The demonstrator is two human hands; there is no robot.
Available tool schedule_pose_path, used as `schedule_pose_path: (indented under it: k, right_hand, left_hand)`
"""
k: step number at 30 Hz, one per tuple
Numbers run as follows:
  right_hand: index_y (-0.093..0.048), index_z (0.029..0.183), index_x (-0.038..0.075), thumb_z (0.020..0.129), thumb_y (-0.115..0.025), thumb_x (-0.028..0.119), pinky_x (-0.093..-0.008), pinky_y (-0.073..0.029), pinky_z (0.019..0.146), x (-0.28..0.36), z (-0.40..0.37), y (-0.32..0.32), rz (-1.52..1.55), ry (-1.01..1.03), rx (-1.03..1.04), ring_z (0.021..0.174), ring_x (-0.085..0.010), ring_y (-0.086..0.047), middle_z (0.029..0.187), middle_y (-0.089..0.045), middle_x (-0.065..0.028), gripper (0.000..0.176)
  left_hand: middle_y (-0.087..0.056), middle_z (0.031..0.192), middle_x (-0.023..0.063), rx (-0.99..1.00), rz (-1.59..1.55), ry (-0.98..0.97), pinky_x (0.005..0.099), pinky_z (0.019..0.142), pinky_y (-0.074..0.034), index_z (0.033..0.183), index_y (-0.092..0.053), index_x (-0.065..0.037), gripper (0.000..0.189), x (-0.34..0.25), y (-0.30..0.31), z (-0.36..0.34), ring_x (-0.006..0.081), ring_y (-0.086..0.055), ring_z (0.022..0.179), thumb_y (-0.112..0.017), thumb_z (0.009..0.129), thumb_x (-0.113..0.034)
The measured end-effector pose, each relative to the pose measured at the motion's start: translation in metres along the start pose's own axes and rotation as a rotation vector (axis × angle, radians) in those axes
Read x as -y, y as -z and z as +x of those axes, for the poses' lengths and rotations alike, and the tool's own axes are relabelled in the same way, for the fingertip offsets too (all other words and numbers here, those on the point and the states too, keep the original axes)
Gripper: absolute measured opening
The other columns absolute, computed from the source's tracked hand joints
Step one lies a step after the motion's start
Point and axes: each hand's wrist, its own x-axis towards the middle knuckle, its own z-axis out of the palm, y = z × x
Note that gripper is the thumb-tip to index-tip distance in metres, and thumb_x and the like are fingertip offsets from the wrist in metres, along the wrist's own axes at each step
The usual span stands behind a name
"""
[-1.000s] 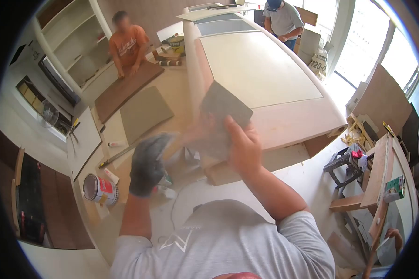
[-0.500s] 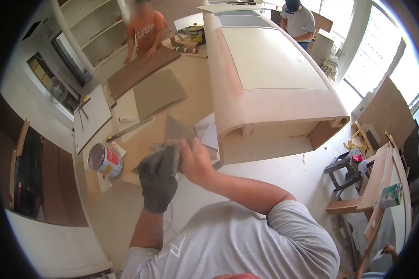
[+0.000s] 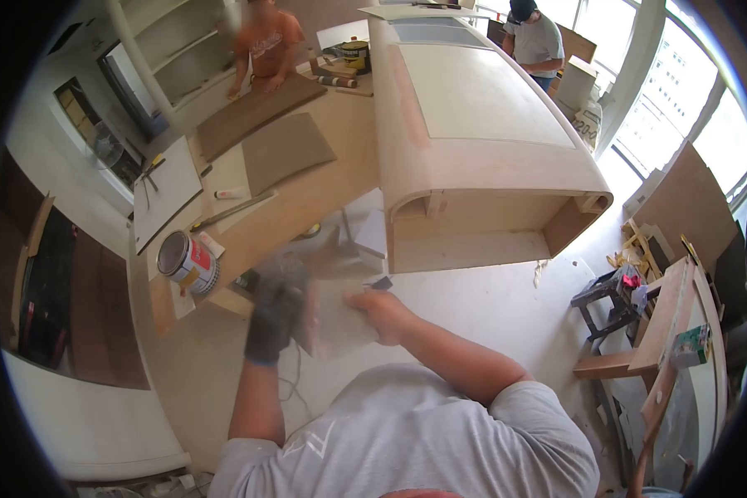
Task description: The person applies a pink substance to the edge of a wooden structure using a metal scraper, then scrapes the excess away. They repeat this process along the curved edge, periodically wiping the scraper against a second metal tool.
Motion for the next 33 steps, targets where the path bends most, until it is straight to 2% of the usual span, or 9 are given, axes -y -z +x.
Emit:
schedule_pose_path:
  k: [4,10,13,16,19,21,22,26,33]
  right_hand:
    - [-0.060,0.134,0.001,0.106,-0.065,0.027,-0.0443,-0.063,0.089,-0.012,-0.004,0.028,0.002,0.004,0.049,0.105,-0.0269,-0.075,0.119,-0.071,-0.0136,0.039]
    - [-0.059,0.134,0.001,0.105,-0.065,0.027,-0.0453,-0.062,0.092,0.016,-0.030,0.073,0.232,0.083,0.071,0.105,-0.0289,-0.074,0.121,-0.071,-0.0154,0.040]
    - [-0.058,0.135,0.001,0.105,-0.065,0.029,-0.0436,-0.062,0.094,0.053,-0.049,0.098,0.261,0.255,0.073,0.108,-0.0271,-0.073,0.121,-0.070,-0.0147,0.041]
    - [-0.054,0.143,0.002,0.106,-0.062,0.022,-0.0453,-0.060,0.098,0.088,-0.087,0.090,0.218,0.413,-0.061,0.113,-0.0272,-0.070,0.124,-0.068,-0.0148,0.042]
    - [-0.054,0.142,0.003,0.106,-0.062,0.023,-0.0431,-0.060,0.095,0.095,-0.091,0.106,0.154,0.384,-0.115,0.114,-0.0253,-0.069,0.126,-0.067,-0.0134,0.041]
    - [-0.053,0.140,0.003,0.105,-0.065,0.024,-0.0414,-0.060,0.092,0.105,-0.102,0.116,0.123,0.420,-0.088,0.111,-0.0251,-0.069,0.126,-0.067,-0.0140,0.042]
    - [-0.053,0.139,0.003,0.105,-0.066,0.025,-0.0406,-0.060,0.090,0.111,-0.109,0.120,0.110,0.436,-0.075,0.110,-0.0250,-0.069,0.125,-0.067,-0.0143,0.043]
    - [-0.056,0.136,-0.001,0.106,-0.066,0.027,-0.0364,-0.058,0.089,0.140,-0.132,0.152,0.123,0.516,-0.001,0.109,-0.0227,-0.068,0.123,-0.068,-0.0141,0.042]
    - [-0.065,0.124,-0.005,0.107,-0.065,0.027,-0.0313,-0.053,0.089,0.183,-0.135,0.192,-0.381,0.762,-0.016,0.101,-0.0177,-0.065,0.113,-0.072,-0.0117,0.037]
  left_hand:
    - [-0.071,0.113,0.0058,0.198,-0.499,0.581,0.0285,0.090,-0.055,0.124,-0.069,-0.003,0.026,-0.045,-0.035,-0.010,0.0127,-0.068,0.104,-0.068,0.106,-0.021]
    - [-0.073,0.104,0.0074,0.170,-0.185,0.184,0.0334,0.091,-0.056,0.124,-0.066,-0.002,0.022,-0.047,-0.057,-0.015,0.0149,-0.067,0.097,-0.066,0.105,-0.014]
    - [-0.073,0.115,0.0106,-0.089,0.127,-0.045,0.0341,0.096,-0.055,0.127,-0.067,0.002,0.025,-0.022,-0.069,-0.015,0.0156,-0.066,0.103,-0.065,0.105,-0.010]
    - [-0.071,0.115,0.0125,-0.448,-0.029,-0.182,0.0386,0.102,-0.052,0.129,-0.064,0.004,0.027,-0.094,-0.112,-0.008,0.0254,-0.066,0.114,-0.062,0.105,-0.009]
    - [-0.071,0.116,0.0143,-0.359,0.353,-0.463,0.0381,0.103,-0.051,0.138,-0.063,0.004,0.037,-0.150,-0.157,-0.008,0.0287,-0.066,0.114,-0.063,0.103,-0.005]
    - [-0.072,0.119,0.0149,-0.115,0.506,-0.536,0.0385,0.099,-0.053,0.145,-0.060,0.003,0.043,-0.187,-0.186,-0.006,0.0309,-0.066,0.115,-0.062,0.103,-0.005]
    - [-0.072,0.120,0.0142,-0.111,0.487,-0.404,0.0405,0.095,-0.056,0.144,-0.062,-0.002,0.043,-0.180,-0.200,-0.011,0.0316,-0.067,0.113,-0.061,0.101,-0.004]
    - [-0.072,0.120,0.0099,0.078,0.749,-0.403,0.0451,0.092,-0.058,0.138,-0.068,-0.014,0.056,-0.172,-0.205,-0.020,0.0331,-0.065,0.109,-0.062,0.086,0.004]
    - [-0.073,0.124,0.0038,-0.120,1.018,-0.623,0.0443,0.101,-0.050,0.126,-0.075,-0.018,0.047,-0.250,-0.203,0.022,0.0269,-0.065,0.115,-0.071,0.082,-0.003]
